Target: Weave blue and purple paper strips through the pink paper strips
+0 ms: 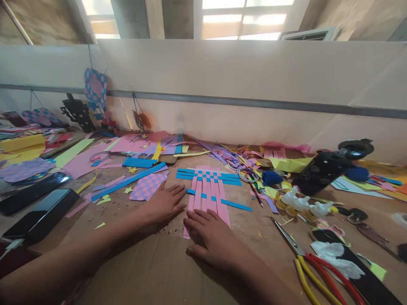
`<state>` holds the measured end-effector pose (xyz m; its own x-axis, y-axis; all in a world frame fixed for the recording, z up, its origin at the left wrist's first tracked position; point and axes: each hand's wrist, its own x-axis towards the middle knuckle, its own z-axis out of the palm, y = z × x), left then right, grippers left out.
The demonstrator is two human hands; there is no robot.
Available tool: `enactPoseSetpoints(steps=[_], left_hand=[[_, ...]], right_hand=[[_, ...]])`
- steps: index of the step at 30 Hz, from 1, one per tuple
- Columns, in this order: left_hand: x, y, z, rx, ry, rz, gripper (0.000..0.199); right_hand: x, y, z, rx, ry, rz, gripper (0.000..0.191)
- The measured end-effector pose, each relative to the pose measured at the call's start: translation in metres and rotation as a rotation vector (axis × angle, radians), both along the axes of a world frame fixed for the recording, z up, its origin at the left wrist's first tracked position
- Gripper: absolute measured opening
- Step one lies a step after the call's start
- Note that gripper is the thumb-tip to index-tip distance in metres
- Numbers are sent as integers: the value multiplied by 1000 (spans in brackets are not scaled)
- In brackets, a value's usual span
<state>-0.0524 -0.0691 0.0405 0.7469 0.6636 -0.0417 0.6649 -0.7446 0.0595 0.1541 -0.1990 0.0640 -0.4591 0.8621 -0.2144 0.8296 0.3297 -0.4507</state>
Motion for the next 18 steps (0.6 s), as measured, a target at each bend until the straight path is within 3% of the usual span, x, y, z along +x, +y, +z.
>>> enactPoseSetpoints(steps=[4,11,18], left_hand=[[4,4,0,24,-2,16,57],[1,1,-10,3,-47,-120,60],[7,3,-15,46,-67,-86,58]], right_hand=[[-1,-1,4,-2,3,-12,72],[-1,-2,3,35,35,-14,76],[0,-2,1,39,49,-23,71]])
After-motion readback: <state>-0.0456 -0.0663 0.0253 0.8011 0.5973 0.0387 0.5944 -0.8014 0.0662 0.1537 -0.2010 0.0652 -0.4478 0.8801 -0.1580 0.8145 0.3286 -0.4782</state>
